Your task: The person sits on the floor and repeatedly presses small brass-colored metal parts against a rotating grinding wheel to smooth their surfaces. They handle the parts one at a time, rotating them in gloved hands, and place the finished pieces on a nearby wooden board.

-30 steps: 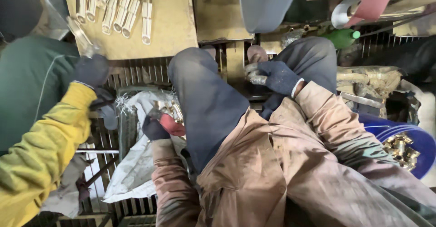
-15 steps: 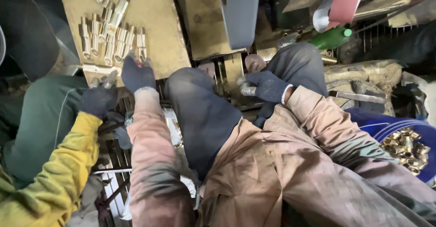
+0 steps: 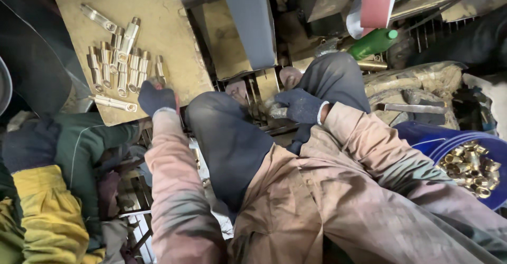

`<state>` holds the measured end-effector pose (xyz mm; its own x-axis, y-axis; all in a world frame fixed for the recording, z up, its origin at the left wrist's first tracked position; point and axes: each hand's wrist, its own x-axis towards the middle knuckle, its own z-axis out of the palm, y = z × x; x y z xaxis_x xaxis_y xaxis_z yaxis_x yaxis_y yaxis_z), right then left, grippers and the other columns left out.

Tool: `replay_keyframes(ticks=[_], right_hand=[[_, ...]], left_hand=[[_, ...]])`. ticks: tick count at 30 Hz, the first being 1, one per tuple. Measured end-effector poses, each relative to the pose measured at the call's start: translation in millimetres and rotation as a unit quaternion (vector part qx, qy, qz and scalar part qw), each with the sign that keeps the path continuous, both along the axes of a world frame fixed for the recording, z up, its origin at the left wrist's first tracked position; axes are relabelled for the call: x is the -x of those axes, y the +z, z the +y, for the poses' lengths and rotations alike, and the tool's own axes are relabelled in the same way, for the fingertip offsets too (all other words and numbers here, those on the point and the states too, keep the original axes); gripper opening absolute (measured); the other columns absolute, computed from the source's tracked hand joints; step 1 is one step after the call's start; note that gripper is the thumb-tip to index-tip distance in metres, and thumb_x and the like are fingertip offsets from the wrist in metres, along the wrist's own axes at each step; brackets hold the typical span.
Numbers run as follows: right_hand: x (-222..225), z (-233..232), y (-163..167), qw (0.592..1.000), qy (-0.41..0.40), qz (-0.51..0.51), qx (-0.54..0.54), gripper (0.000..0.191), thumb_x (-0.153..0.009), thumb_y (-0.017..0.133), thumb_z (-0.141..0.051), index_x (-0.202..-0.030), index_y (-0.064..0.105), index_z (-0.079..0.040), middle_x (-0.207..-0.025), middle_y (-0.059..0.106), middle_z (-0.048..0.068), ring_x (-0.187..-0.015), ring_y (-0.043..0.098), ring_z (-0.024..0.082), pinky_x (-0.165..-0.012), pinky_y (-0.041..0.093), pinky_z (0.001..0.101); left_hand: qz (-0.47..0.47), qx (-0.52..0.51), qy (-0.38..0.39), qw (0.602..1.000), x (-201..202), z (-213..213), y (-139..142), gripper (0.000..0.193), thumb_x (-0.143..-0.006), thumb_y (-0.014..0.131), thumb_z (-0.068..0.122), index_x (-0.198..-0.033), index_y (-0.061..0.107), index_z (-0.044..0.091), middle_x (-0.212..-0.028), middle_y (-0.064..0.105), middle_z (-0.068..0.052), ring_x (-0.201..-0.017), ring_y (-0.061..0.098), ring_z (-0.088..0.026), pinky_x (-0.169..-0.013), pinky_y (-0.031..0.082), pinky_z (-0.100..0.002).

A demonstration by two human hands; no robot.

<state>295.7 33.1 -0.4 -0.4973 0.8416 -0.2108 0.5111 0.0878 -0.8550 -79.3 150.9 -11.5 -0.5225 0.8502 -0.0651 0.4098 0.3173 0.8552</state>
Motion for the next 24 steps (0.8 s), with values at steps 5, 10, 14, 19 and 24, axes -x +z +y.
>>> replay_keyframes(ticks=[5,10,14,19,24], right_hand=[[-1.4,-1.7,-5.5,1.000,0.000,0.015,-0.012,0.033,-0.092,0.073,-0.026,-0.118,0.071,-0.005,-0.109,0.074,0.015,-0.100,0.070,0.035,-0.085,0.054,0.0406],[-0.3,-0.8,-11.0,0.997,-0.009,0.075,0.030,0.030,-0.094,0.069,-0.017,-0.120,0.070,-0.003,-0.113,0.076,0.011,-0.101,0.075,0.023,-0.088,0.057,0.0336],[2.9,-4.6,6.4,0.990,-0.004,0.119,0.075,0.032,-0.098,0.067,-0.012,-0.127,0.068,-0.001,-0.112,0.077,0.008,-0.104,0.073,0.016,-0.095,0.056,0.0314],[13.0,-27.6,56.4,0.975,-0.002,0.214,0.061,0.040,-0.097,0.072,-0.014,-0.134,0.064,-0.001,-0.119,0.076,0.007,-0.112,0.070,0.011,-0.100,0.055,0.0301],[19.3,-41.3,88.3,0.975,-0.015,0.196,0.103,0.065,-0.088,0.079,-0.012,-0.147,0.052,-0.004,-0.106,0.075,0.006,-0.097,0.069,0.008,-0.089,0.058,0.0279]], left_hand=[[0.176,-0.182,-0.232,0.939,34.8,-10.1,-22.5,0.026,-0.083,0.080,0.007,-0.106,0.070,-0.001,-0.092,0.073,-0.012,-0.079,0.069,-0.022,-0.072,0.057,-0.037],[0.258,-0.591,-0.620,0.447,58.2,-29.1,-40.6,0.029,-0.085,0.074,0.014,-0.111,0.070,0.001,-0.098,0.074,-0.010,-0.087,0.071,-0.020,-0.079,0.058,-0.036],[-0.135,-0.069,-0.294,0.944,44.9,-117.2,-36.1,0.030,-0.086,0.073,0.011,-0.114,0.069,0.001,-0.101,0.074,-0.009,-0.091,0.071,-0.020,-0.082,0.058,-0.035],[-0.214,-0.013,-0.297,0.930,-23.5,-158.1,5.6,0.033,-0.086,0.073,0.007,-0.118,0.069,0.001,-0.104,0.074,-0.009,-0.095,0.071,-0.019,-0.085,0.058,-0.034],[-0.168,-0.031,-0.341,0.925,-89.9,-165.0,69.5,0.036,-0.087,0.073,0.003,-0.123,0.068,0.001,-0.108,0.074,-0.009,-0.099,0.072,-0.019,-0.088,0.058,-0.033]])
